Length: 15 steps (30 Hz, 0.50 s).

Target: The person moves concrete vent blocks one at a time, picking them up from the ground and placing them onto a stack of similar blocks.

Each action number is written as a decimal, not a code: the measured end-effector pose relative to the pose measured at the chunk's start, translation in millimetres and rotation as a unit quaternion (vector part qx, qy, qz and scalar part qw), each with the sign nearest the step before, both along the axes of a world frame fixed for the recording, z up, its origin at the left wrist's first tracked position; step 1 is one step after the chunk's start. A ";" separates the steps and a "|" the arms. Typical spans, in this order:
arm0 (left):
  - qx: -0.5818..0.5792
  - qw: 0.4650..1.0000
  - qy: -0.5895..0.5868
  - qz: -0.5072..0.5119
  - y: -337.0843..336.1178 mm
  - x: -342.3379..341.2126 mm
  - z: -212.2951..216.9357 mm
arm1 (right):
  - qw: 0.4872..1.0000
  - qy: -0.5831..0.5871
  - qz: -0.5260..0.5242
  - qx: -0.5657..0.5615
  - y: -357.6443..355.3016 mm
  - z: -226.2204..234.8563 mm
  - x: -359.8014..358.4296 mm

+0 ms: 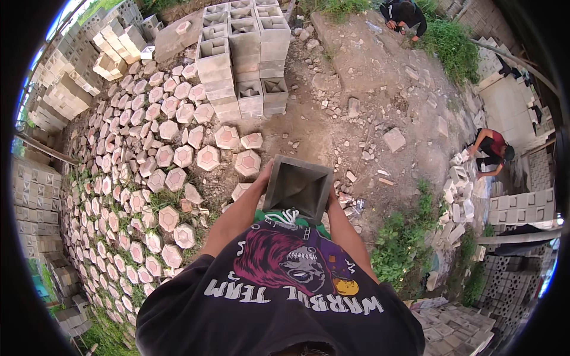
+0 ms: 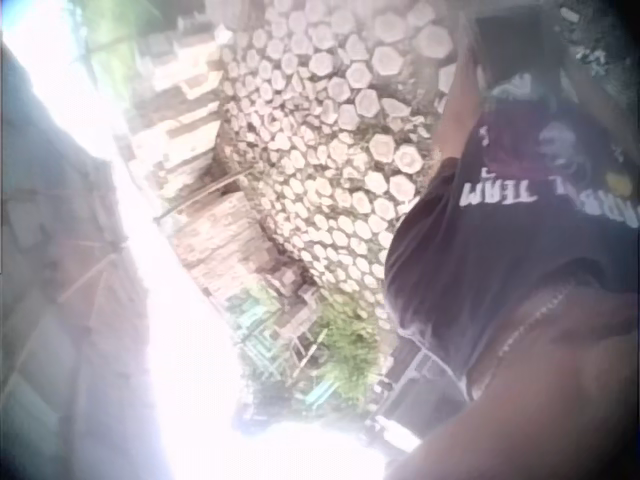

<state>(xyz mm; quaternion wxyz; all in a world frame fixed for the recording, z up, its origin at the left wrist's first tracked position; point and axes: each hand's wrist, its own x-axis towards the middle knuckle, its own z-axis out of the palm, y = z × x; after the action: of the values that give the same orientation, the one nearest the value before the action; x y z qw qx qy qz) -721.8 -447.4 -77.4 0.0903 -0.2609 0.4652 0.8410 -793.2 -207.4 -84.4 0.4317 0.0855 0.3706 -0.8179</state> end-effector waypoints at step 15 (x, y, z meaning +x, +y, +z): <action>0.007 0.996 -0.089 -0.002 -19.1 -293.6 -66.0 | 0.991 0.016 0.102 0.082 -26.4 11.7 -271.5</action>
<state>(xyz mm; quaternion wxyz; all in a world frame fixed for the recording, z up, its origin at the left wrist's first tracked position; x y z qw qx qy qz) -1015.4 -466.5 -143.4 0.1345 -0.3336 0.4499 0.8174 -1064.7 -233.8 -72.7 0.4980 0.0697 0.4504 -0.7377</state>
